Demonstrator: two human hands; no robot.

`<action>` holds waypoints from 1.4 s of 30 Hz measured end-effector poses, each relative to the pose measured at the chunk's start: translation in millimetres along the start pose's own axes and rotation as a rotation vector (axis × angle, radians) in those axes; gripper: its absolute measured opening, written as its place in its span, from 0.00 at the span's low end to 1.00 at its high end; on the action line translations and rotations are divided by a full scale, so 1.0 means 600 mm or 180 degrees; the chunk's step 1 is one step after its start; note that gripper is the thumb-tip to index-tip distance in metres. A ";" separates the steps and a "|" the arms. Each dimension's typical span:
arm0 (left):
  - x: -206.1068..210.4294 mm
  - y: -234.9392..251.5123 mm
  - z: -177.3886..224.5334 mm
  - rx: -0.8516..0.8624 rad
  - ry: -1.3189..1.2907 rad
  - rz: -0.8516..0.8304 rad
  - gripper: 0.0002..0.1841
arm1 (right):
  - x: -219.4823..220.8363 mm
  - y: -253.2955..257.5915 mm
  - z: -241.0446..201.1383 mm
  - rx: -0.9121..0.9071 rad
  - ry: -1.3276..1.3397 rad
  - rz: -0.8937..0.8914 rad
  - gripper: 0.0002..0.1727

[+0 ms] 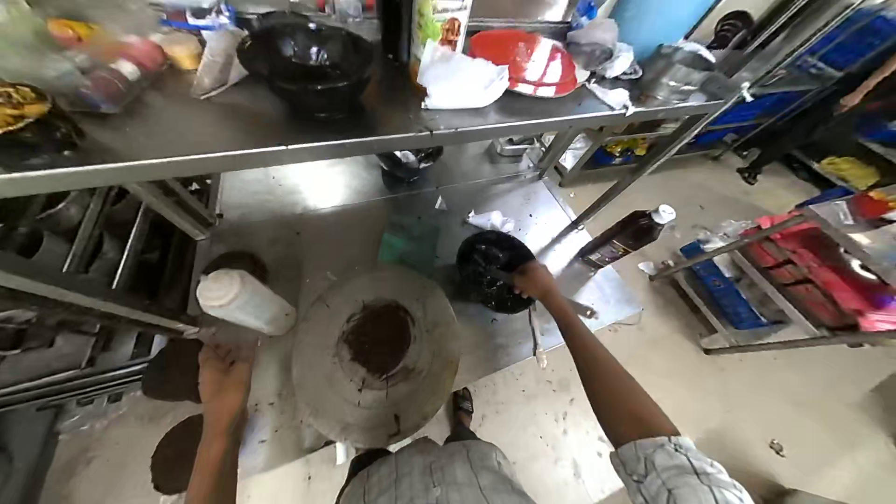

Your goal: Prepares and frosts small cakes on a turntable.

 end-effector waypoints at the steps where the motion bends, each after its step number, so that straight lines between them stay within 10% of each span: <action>1: 0.006 -0.019 -0.003 -0.0086 -0.0139 -0.0117 0.33 | 0.010 0.000 0.007 -0.0007 0.0311 -0.0042 0.19; 13: 0.077 -0.080 -0.037 -0.0569 -0.0876 -0.0900 0.15 | 0.016 -0.068 0.060 -0.0347 0.1873 -0.0437 0.16; 18: 0.075 -0.081 0.003 -0.0328 -0.0491 -0.0813 0.16 | -0.031 -0.193 -0.025 -0.0905 0.1841 -0.0661 0.15; 23: 0.079 -0.091 0.017 -0.0436 -0.0549 -0.0629 0.16 | 0.075 -0.335 -0.125 -0.1465 0.1731 -0.1281 0.17; 30: 0.068 -0.247 -0.011 -0.0301 -0.0763 -0.0301 0.19 | 0.132 -0.427 -0.192 -0.2500 0.0290 0.0638 0.20; 35: 0.151 -0.388 -0.047 -0.0748 -0.1260 -0.1535 0.11 | 0.136 -0.438 -0.203 -0.2617 0.0310 0.0366 0.18; 42: 0.103 -0.316 -0.027 -0.1243 -0.1843 -0.0658 0.38 | 0.135 -0.438 -0.195 -0.2740 0.0320 0.0327 0.17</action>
Point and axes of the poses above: each hand's wrist, its own y-axis towards the middle knuckle, its own x-axis out of the palm, z = x × y, the point moved 10 cm from there along y, towards the middle knuckle, and after that the axes turned 4 degrees about x, right-handed, at the moved point
